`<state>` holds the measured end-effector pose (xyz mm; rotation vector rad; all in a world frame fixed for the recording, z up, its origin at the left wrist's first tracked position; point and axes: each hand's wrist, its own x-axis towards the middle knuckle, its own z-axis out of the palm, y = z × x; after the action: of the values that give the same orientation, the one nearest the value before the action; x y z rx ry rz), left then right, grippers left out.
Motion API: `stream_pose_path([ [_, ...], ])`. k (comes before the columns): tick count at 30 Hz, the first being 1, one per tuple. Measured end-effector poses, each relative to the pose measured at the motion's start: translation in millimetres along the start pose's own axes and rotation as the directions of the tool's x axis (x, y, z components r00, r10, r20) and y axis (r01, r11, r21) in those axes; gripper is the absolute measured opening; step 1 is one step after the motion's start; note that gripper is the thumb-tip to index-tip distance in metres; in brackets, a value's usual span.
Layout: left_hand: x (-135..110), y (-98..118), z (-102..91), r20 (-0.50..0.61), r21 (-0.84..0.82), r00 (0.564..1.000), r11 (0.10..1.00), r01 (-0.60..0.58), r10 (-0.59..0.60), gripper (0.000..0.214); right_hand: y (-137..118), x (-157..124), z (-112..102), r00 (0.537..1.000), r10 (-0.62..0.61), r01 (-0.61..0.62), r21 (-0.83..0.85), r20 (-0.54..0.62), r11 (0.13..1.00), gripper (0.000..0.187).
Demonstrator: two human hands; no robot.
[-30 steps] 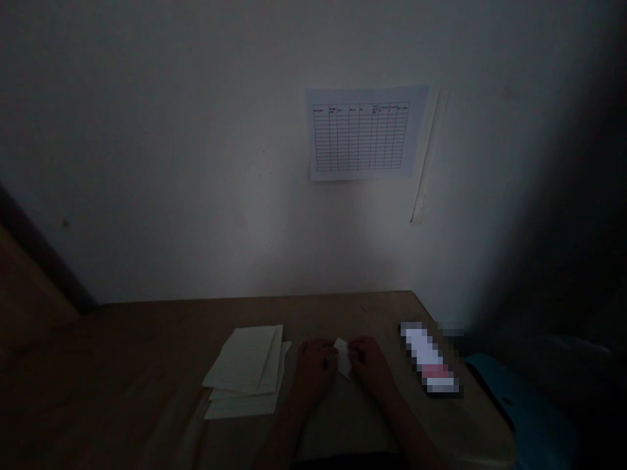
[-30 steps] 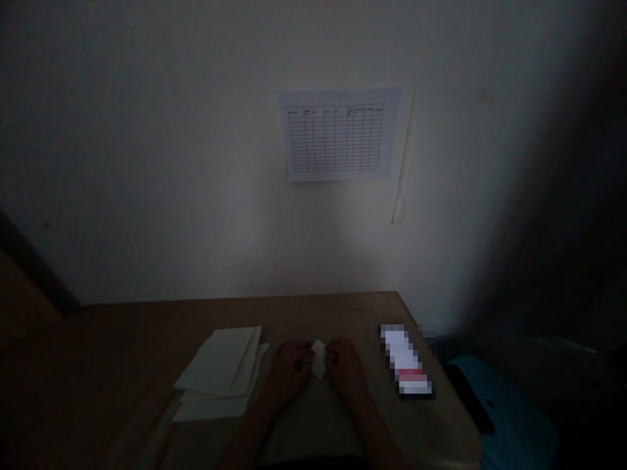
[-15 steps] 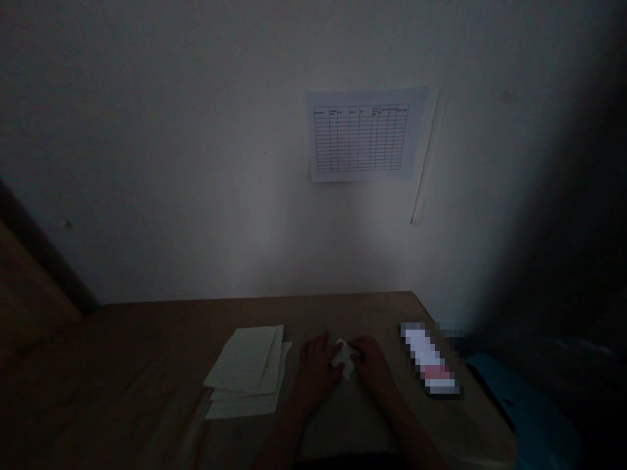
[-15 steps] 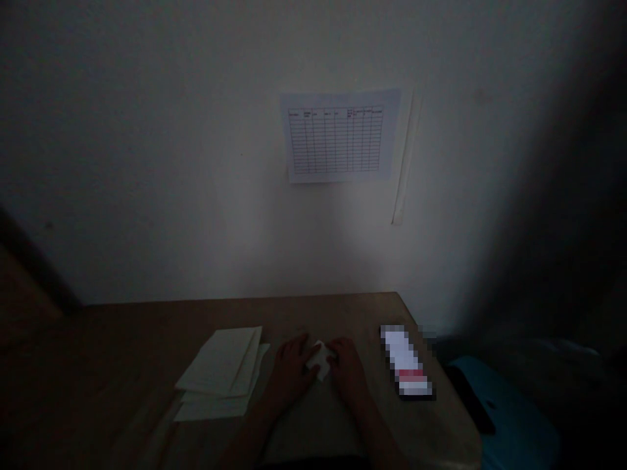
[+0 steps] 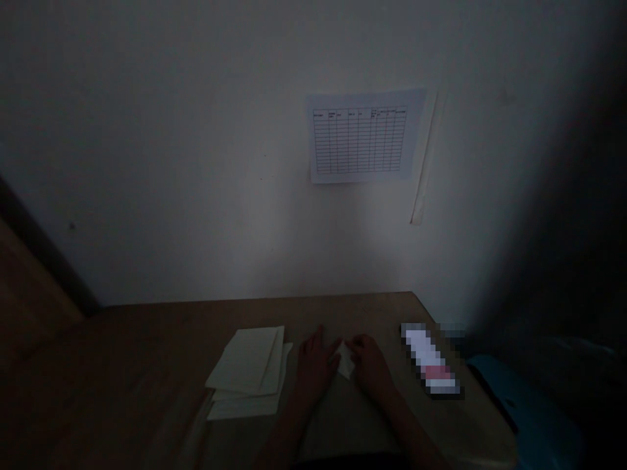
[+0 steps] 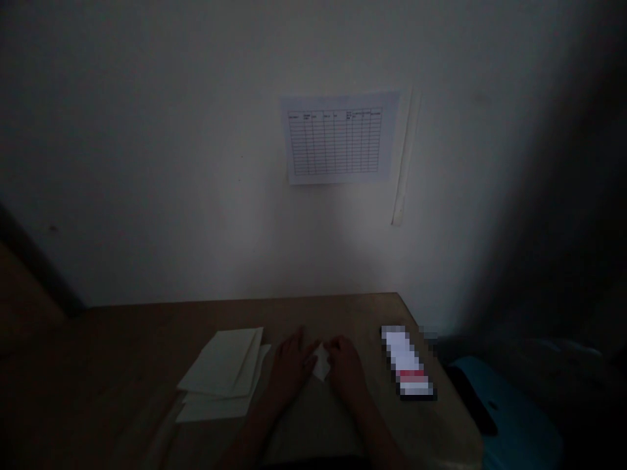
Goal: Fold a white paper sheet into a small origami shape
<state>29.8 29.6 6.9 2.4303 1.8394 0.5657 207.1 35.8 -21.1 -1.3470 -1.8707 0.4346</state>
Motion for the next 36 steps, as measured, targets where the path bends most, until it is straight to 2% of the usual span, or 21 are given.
stream_pose_path([
  [5, -1.3, -4.0, 1.2, -0.033, 0.058, 0.999, 0.998, -0.018, 0.020, 0.041, -11.4, 0.0, -5.2, 0.997, -0.021, 0.033, -0.160, 0.076, 0.987, 0.058],
  [12, -6.9, -5.4, -5.8, -0.091, 0.112, 0.991, 0.989, -0.092, 0.103, 0.032, -20.2, -1.2, -5.7, 0.990, 0.056, -0.014, -0.304, 0.132, 0.953, 0.055],
  [18, -14.3, -10.1, -14.6, -0.059, 0.134, 0.990, 0.984, -0.118, 0.127, 0.031, -18.8, -1.2, -4.1, 0.982, 0.074, -0.017, -0.316, 0.172, 0.949, 0.055],
  [22, -24.0, -13.6, -23.5, -0.039, 0.135, 0.993, 0.985, -0.103, 0.109, 0.033, -17.3, -2.1, -2.9, 0.986, 0.079, -0.028, -0.315, 0.150, 0.949, 0.054],
  [27, -40.0, -18.3, -33.3, 0.015, 0.168, 0.990, 0.976, -0.138, 0.138, 0.034, -15.2, -1.1, -2.0, 0.985, 0.081, -0.027, -0.323, 0.154, 0.946, 0.058],
  [32, -52.0, -26.0, -32.2, -0.011, 0.150, 0.990, 0.980, -0.134, 0.137, 0.033, -13.8, -0.1, -1.3, 0.986, 0.061, -0.010, -0.318, 0.153, 0.948, 0.055],
  [36, -45.2, -22.8, -32.0, -0.052, 0.112, 0.993, 0.989, -0.102, 0.108, 0.024, -16.5, -1.8, -0.9, 0.989, 0.056, -0.009, -0.321, 0.137, 0.947, 0.055],
])
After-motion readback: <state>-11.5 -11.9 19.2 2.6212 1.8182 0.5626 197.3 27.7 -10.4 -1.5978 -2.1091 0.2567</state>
